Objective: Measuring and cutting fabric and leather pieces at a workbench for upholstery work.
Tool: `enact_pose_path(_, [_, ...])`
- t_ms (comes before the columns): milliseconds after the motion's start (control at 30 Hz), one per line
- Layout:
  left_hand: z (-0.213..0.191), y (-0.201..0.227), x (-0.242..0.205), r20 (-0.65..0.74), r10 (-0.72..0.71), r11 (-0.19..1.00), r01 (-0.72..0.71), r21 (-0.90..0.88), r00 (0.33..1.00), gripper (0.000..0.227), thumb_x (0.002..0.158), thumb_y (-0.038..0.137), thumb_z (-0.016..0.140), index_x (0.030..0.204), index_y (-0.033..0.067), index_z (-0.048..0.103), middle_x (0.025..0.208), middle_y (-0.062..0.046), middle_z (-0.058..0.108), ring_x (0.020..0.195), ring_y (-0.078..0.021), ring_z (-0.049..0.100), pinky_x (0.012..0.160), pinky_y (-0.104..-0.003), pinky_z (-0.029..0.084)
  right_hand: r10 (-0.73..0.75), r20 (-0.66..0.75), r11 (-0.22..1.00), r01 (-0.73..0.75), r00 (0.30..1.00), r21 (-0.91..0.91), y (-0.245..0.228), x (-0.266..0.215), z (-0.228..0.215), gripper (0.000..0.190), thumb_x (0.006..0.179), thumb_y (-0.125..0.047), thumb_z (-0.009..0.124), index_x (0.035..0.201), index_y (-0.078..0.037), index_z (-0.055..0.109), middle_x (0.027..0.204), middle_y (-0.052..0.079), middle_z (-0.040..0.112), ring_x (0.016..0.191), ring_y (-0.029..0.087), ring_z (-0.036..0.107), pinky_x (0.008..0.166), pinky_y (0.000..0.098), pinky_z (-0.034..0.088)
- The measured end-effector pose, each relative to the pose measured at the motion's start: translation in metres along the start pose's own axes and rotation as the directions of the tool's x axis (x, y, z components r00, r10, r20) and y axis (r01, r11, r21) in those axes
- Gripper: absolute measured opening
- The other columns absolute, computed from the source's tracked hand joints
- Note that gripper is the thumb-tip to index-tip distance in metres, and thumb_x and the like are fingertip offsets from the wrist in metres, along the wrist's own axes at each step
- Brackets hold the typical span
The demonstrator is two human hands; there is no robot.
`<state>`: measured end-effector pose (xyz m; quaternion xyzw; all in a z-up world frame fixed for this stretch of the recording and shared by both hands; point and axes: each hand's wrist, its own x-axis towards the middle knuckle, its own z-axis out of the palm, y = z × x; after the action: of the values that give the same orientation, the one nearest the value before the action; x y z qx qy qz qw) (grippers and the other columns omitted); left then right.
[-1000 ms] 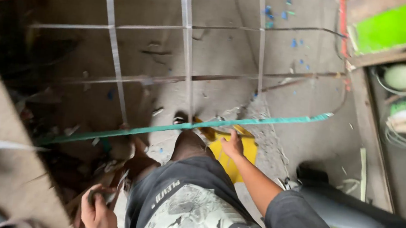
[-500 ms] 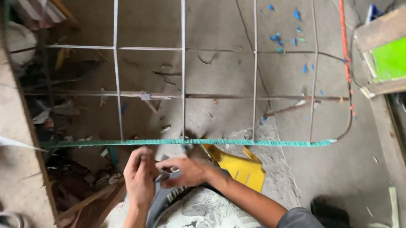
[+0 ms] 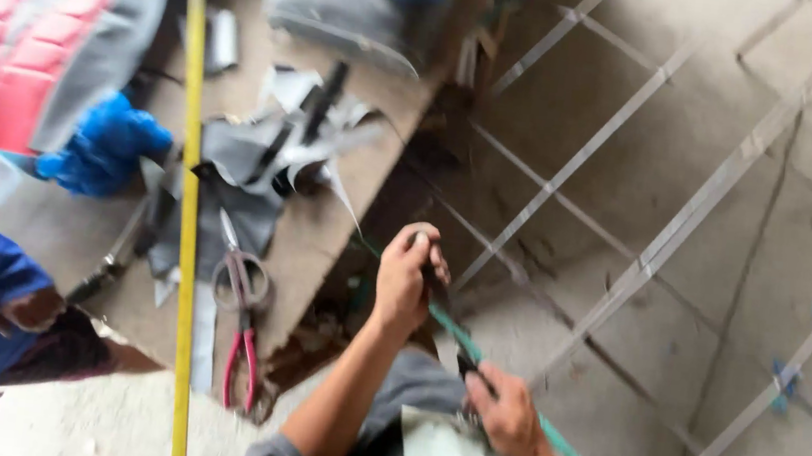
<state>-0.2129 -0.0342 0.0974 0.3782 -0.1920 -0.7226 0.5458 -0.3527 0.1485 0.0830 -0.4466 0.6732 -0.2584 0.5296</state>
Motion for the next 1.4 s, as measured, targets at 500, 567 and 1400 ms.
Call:
enact_pose_path(500, [-0.174, 0.142, 0.237, -0.058, 0.412, 0.184, -0.020, 0.983, 0.909, 0.059, 0.091, 0.036, 0.074, 0.137, 0.0078, 0.052, 0.129, -0.017, 0.061, 0.119, -0.0354, 0.057, 0.104, -0.046, 0.044, 0.584, -0.262, 0.800, -0.600, 0.768, 0.025, -0.005, 0.070, -0.009, 0.033, 0.106, -0.040, 0.057, 0.105, -0.013, 0.077, 0.095, 0.005, 0.078, 0.075, 0.019, 0.059, 0.076, 0.0339, 0.044])
enact_pose_path(567, [-0.188, 0.142, 0.262, 0.031, 0.344, -0.049, -0.015, 0.999, 0.939, 0.086, 0.085, 0.042, 0.083, 0.152, 0.0059, 0.043, 0.141, -0.025, 0.053, 0.129, -0.0447, 0.047, 0.110, -0.053, 0.040, 0.650, -0.256, 0.750, -0.659, 0.716, 0.060, 0.000, 0.067, -0.007, 0.035, 0.108, -0.040, 0.056, 0.109, -0.012, 0.076, 0.099, 0.006, 0.077, 0.075, 0.020, 0.057, 0.076, 0.0357, 0.043])
enact_pose_path(1400, [-0.129, 0.254, 0.202, -0.088, -0.044, 0.066, 0.091, 0.994, 0.995, 0.072, 0.073, 0.004, 0.045, 0.144, 0.0167, 0.051, 0.111, -0.024, 0.072, 0.094, -0.0460, 0.064, 0.084, -0.052, 0.048, 0.360, -0.141, 0.889, -0.293, 0.922, 0.352, -0.130, 0.145, 0.092, 0.052, 0.095, -0.041, 0.058, 0.131, -0.006, 0.072, 0.117, 0.011, 0.081, 0.112, 0.023, 0.075, 0.106, 0.0370, 0.057])
